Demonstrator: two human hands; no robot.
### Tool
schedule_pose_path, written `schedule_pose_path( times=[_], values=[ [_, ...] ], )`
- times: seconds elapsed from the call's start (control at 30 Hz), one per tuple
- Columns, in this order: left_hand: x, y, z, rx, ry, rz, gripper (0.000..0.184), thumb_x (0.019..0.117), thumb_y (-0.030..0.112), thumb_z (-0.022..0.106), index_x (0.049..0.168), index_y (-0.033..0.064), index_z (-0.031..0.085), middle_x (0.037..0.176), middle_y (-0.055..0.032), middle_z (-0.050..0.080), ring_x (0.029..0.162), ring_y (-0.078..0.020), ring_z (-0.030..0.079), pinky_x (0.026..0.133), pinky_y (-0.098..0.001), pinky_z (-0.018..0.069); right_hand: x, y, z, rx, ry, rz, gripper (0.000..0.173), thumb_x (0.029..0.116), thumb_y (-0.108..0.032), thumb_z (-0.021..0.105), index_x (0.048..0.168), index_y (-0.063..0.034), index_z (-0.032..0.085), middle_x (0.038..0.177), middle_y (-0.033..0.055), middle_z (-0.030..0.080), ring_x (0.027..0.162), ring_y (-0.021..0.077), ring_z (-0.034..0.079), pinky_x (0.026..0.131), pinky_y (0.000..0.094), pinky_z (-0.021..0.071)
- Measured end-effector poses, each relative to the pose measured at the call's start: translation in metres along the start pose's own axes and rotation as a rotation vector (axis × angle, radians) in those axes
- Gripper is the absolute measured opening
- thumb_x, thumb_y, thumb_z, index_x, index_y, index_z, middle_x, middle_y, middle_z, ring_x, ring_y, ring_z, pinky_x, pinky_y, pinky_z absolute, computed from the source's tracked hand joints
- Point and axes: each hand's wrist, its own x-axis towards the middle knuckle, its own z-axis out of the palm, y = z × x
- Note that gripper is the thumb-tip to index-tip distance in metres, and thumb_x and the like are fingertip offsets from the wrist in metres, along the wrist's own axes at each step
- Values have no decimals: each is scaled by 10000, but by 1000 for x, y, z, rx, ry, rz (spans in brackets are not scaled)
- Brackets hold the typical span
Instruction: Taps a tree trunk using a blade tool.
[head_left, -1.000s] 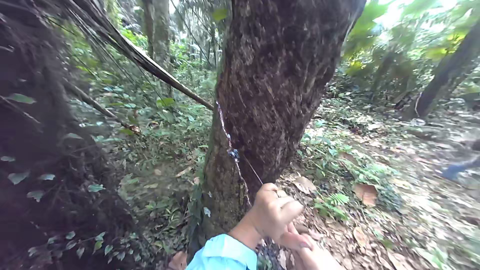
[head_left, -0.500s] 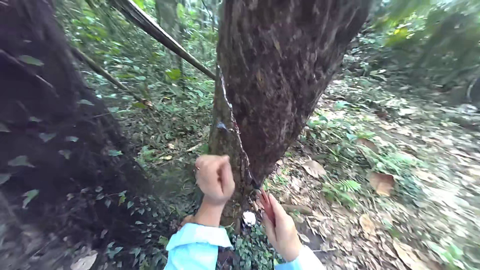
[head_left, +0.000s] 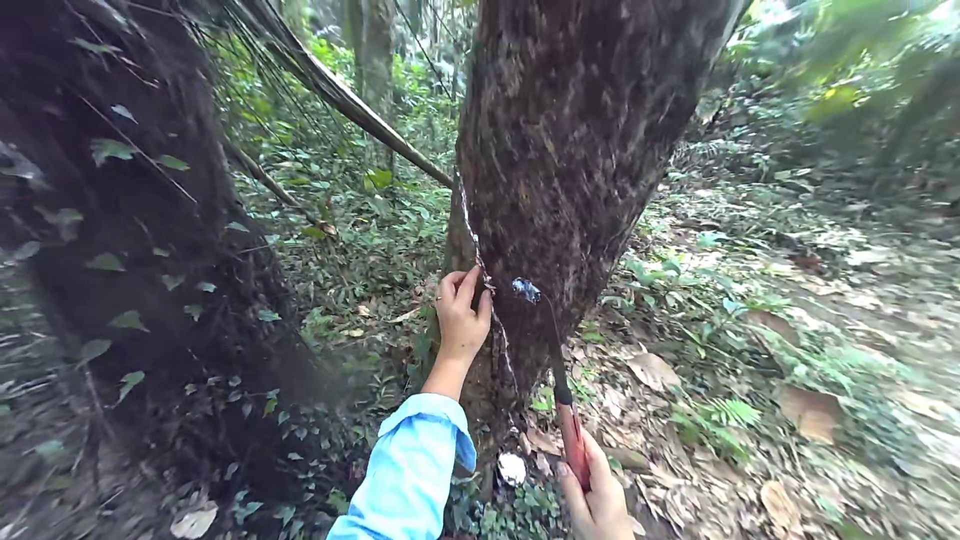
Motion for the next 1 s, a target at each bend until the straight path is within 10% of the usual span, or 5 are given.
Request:
schedule_pose_path(
  times=[0.27, 0.5, 0.6, 0.77, 1.0],
  values=[
    [2, 2, -8, 42, -77, 116, 128, 933, 59, 642, 927, -1, 754, 986, -183, 711, 1007, -380, 676, 921, -549, 516, 27, 11, 13, -54, 60, -122, 523, 926, -187, 563, 1340, 132, 549, 992, 220, 721, 738, 123, 680, 701, 235, 562],
    [-39, 14, -20, -1, 2, 489, 136, 1036, 167, 529, 942, 126, 619, 1025, -84, 632, 1054, -223, 618, 1013, -317, 478, 48, 9, 28, -150, -16, -56, 530, 892, -101, 585, 1367, 133, 557, 1023, 256, 738, 748, 374, 738, 651, 552, 593],
    [-38, 25, -18, -113, -134, 714, 145, 1040, 143, 501, 934, 126, 600, 1056, -90, 702, 1093, -244, 668, 1054, -381, 481, 52, 11, 41, -249, 36, -72, 505, 891, -72, 598, 1354, 128, 571, 1050, 266, 739, 744, 410, 747, 622, 581, 594],
    [-38, 43, -1, -55, -314, 877, 328, 958, 293, 486, 712, 130, 630, 532, -3, 544, 549, -185, 541, 753, -343, 433, 45, -13, 42, -332, 17, -48, 393, 907, -92, 579, 1205, 163, 604, 876, 244, 724, 677, 389, 731, 595, 543, 595],
    [-33, 68, 0, -63, -262, 755, 485, 974, 439, 370, 646, 139, 564, 475, 4, 487, 461, -168, 464, 660, -349, 385, 49, -53, -2, -338, -180, 107, 399, 949, -67, 588, 1293, 130, 554, 894, 249, 714, 725, 418, 726, 642, 589, 587]
  ],
)
